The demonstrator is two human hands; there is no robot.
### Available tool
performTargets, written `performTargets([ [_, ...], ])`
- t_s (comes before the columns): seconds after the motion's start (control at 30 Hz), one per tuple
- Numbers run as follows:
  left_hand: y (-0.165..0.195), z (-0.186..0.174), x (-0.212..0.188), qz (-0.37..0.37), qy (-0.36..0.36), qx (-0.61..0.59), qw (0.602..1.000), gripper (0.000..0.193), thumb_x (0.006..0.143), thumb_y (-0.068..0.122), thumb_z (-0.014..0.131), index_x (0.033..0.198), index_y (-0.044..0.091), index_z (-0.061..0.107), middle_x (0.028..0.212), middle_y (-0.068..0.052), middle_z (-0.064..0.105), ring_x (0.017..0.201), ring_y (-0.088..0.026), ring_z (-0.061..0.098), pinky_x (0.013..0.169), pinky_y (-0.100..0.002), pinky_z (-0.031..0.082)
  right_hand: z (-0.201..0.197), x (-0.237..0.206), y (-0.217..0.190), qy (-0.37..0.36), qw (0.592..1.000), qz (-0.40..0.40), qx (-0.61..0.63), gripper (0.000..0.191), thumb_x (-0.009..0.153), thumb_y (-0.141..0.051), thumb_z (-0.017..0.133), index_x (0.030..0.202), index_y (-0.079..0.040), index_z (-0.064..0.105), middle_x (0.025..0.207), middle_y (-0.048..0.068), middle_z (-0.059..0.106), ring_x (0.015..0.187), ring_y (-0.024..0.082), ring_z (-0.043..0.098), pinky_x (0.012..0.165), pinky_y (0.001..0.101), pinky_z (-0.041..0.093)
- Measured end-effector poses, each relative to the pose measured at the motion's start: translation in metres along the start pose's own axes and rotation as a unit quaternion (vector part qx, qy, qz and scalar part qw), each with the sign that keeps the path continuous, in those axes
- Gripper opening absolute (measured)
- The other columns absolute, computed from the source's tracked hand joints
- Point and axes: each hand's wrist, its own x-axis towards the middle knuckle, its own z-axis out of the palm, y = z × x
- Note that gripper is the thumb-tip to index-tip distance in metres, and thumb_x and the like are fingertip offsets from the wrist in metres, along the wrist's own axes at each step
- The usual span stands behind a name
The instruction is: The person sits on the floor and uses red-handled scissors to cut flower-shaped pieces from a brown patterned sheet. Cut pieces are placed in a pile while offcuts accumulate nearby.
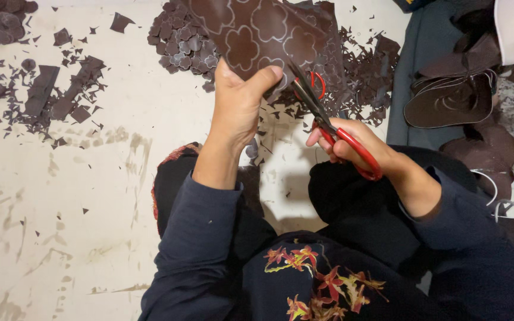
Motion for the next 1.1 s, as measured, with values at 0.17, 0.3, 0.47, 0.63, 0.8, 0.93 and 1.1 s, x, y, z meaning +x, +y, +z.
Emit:
performTargets([
  [0.17,-0.005,0.005,-0.002,-0.009,-0.002,0.001,1.000,0.036,0.091,-0.010,0.070,0.122,0.004,0.062,0.113,-0.005,0.071,0.102,-0.015,0.069,0.094,-0.032,0.058,-0.001,0.000,0.006,0.026,1.000,0.009,0.008,0.082,0.084,-0.079,0.064,0.112,-0.002,0.063,0.076,-0.004,0.046,0.063,0.006,0.045,0.056,0.0216,0.040],
  [0.3,-0.007,0.007,-0.004,-0.011,-0.009,-0.002,1.000,0.034,0.092,-0.011,0.071,0.123,0.002,0.062,0.114,-0.007,0.072,0.102,-0.017,0.070,0.095,-0.033,0.058,0.000,0.000,0.009,0.038,0.999,0.002,0.019,0.081,0.082,-0.081,0.064,0.105,-0.003,0.061,0.072,-0.003,0.047,0.057,0.006,0.044,0.052,0.0213,0.037],
  [0.47,-0.008,0.011,-0.005,-0.014,-0.011,-0.028,0.999,0.035,0.092,-0.011,0.071,0.123,0.002,0.062,0.115,-0.006,0.071,0.103,-0.016,0.070,0.095,-0.033,0.058,0.002,0.001,0.009,0.054,0.999,0.000,-0.005,0.081,0.078,-0.086,0.062,0.092,-0.006,0.057,0.065,-0.003,0.049,0.054,0.005,0.046,0.048,0.0202,0.037],
  [0.63,-0.007,0.011,-0.006,-0.002,-0.019,-0.007,1.000,0.033,0.094,-0.011,0.071,0.123,0.001,0.064,0.115,-0.007,0.072,0.103,-0.016,0.070,0.095,-0.033,0.058,0.003,0.001,0.007,0.056,0.998,0.004,0.017,0.078,0.077,-0.084,0.064,0.087,-0.008,0.054,0.064,-0.003,0.046,0.053,0.005,0.041,0.047,0.0199,0.031],
  [0.8,-0.008,0.010,-0.006,-0.008,-0.020,-0.009,1.000,0.031,0.094,-0.011,0.071,0.122,0.001,0.065,0.114,-0.008,0.072,0.102,-0.017,0.071,0.095,-0.033,0.058,0.003,0.002,0.004,0.064,0.998,-0.005,-0.003,0.077,0.078,-0.084,0.063,0.081,-0.008,0.052,0.061,-0.004,0.045,0.051,0.005,0.042,0.046,0.0202,0.032],
  [0.93,-0.009,0.009,-0.005,-0.005,-0.017,-0.020,1.000,0.033,0.094,-0.012,0.071,0.123,0.002,0.064,0.115,-0.007,0.072,0.102,-0.017,0.070,0.095,-0.033,0.059,0.001,0.002,0.003,0.062,0.998,-0.016,-0.017,0.076,0.080,-0.083,0.062,0.079,-0.007,0.051,0.061,-0.004,0.045,0.050,0.004,0.042,0.046,0.0202,0.032],
  [1.1,-0.010,0.009,-0.005,-0.013,-0.021,-0.047,0.999,0.033,0.094,-0.012,0.071,0.123,0.001,0.064,0.115,-0.007,0.072,0.102,-0.017,0.070,0.095,-0.034,0.059,-0.001,0.001,0.005,0.064,0.998,-0.019,-0.022,0.076,0.082,-0.082,0.061,0.077,-0.007,0.051,0.062,-0.003,0.046,0.049,0.004,0.043,0.045,0.0198,0.032],
])
